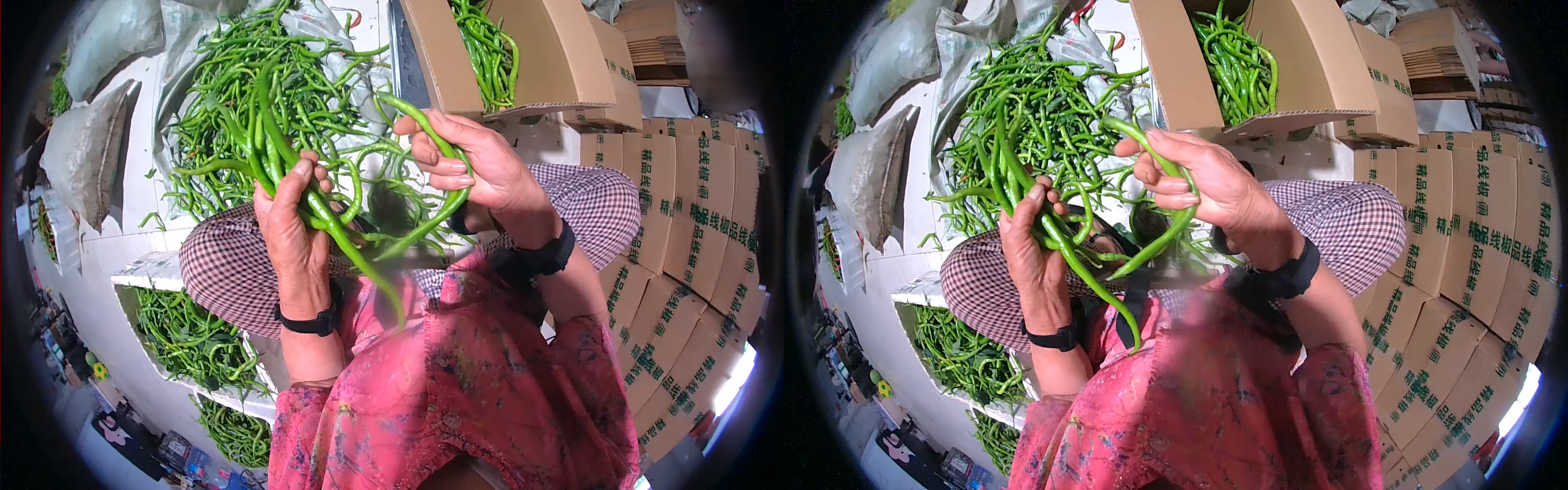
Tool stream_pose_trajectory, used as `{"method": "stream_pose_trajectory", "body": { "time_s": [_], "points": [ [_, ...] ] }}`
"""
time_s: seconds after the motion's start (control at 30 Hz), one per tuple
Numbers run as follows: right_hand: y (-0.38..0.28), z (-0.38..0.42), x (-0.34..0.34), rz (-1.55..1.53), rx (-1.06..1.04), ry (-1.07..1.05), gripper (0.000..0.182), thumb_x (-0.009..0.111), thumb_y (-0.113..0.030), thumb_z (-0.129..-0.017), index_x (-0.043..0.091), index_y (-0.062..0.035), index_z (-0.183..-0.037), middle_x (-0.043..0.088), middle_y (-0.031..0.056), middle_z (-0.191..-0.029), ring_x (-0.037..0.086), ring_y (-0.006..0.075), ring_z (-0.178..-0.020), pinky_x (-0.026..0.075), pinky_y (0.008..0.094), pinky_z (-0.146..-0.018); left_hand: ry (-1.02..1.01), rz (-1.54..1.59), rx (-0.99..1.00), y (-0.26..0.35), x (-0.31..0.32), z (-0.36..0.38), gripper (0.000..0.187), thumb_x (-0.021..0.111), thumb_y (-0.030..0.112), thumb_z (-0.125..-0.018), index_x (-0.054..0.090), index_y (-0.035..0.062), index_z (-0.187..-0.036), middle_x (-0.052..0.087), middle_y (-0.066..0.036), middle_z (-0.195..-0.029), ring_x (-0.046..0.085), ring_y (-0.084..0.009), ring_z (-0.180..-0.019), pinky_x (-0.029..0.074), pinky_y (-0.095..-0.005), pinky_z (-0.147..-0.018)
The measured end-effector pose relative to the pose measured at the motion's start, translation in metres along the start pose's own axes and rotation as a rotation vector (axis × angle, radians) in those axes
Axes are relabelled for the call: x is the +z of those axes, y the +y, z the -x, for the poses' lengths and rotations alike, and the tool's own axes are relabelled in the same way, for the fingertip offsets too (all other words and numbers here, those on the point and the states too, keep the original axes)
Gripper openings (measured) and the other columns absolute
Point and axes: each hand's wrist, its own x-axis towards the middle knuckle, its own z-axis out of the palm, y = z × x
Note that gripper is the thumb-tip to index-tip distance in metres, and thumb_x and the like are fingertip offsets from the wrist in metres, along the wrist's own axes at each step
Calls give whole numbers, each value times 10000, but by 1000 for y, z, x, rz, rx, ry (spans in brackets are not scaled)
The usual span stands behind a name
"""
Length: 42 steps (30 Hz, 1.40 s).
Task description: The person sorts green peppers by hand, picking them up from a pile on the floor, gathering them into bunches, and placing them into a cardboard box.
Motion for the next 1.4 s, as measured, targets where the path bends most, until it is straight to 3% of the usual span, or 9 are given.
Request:
{"method": "stream_pose_trajectory", "body": {
  "time_s": [0.4,0.6,0.73,0.77,0.83,0.97,1.03,1.1,1.4],
  "points": [
    [-50,17,60,168,-165,-13,347,469,-259,-1013,531,31,-1193,521,-23,-769,339,-19,-479,304,133,-406,-253,202,-115,-1,-2,3,362,610,5,-823,512,-16,-1171,631,-119,-920,620,-175,-753,539,-261,-645],
    [-150,70,97,763,-671,226,436,390,-270,-1041,439,40,-1343,391,-50,-750,252,-40,-471,259,91,-362,-318,455,-185,-4,-4,2,450,574,14,-813,473,-5,-1251,584,-134,-994,582,-199,-824,537,-310,-718],
    [-168,44,57,1496,-694,553,524,534,-423,-960,568,23,-1232,626,79,-1024,591,115,-878,487,246,-774,-332,471,-209,-5,1,5,471,588,5,-787,486,-2,-1247,583,-129,-1009,574,-212,-876,528,-317,-760],
    [-155,42,55,1749,-590,682,552,568,-433,-925,566,24,-1234,622,152,-1167,579,233,-1097,449,338,-945,-360,521,-234,-6,0,4,466,587,7,-787,489,0,-1243,576,-125,-1013,569,-208,-876,525,-315,-754],
    [-118,31,49,1768,-710,541,482,600,-340,-903,578,32,-1209,619,183,-1192,571,261,-1148,436,352,-973,-414,601,-292,-8,-2,5,449,586,16,-787,496,4,-1226,560,-115,-1010,557,-198,-868,519,-310,-736],
    [-51,2,77,1317,-326,299,260,609,-226,-913,655,10,-1013,649,32,-814,561,71,-747,471,259,-660,-422,567,-368,-10,-1,8,481,642,136,-761,490,20,-1203,564,-110,-965,574,-202,-821,535,-296,-688],
    [-26,-9,94,1212,-195,210,177,647,-164,-901,659,-2,-974,636,-5,-817,561,51,-781,463,232,-700,-434,578,-383,-8,6,12,491,643,146,-766,486,17,-1212,568,-112,-968,580,-196,-809,536,-286,-680],
    [-5,-26,97,1124,-162,217,195,661,-159,-890,593,12,-823,611,29,-668,587,83,-532,458,236,-489,-381,342,-341,0,14,17,513,640,159,-779,473,-1,-1237,575,-117,-987,595,-187,-789,541,-288,-671],
    [-15,-10,69,1133,-366,407,215,685,-172,-855,555,-11,-798,538,-11,-655,489,67,-541,393,244,-476,-179,384,-180,-11,-6,2,243,586,13,-841,550,12,-1082,590,-107,-977,607,-202,-847,570,-371,-782]
  ]
}}
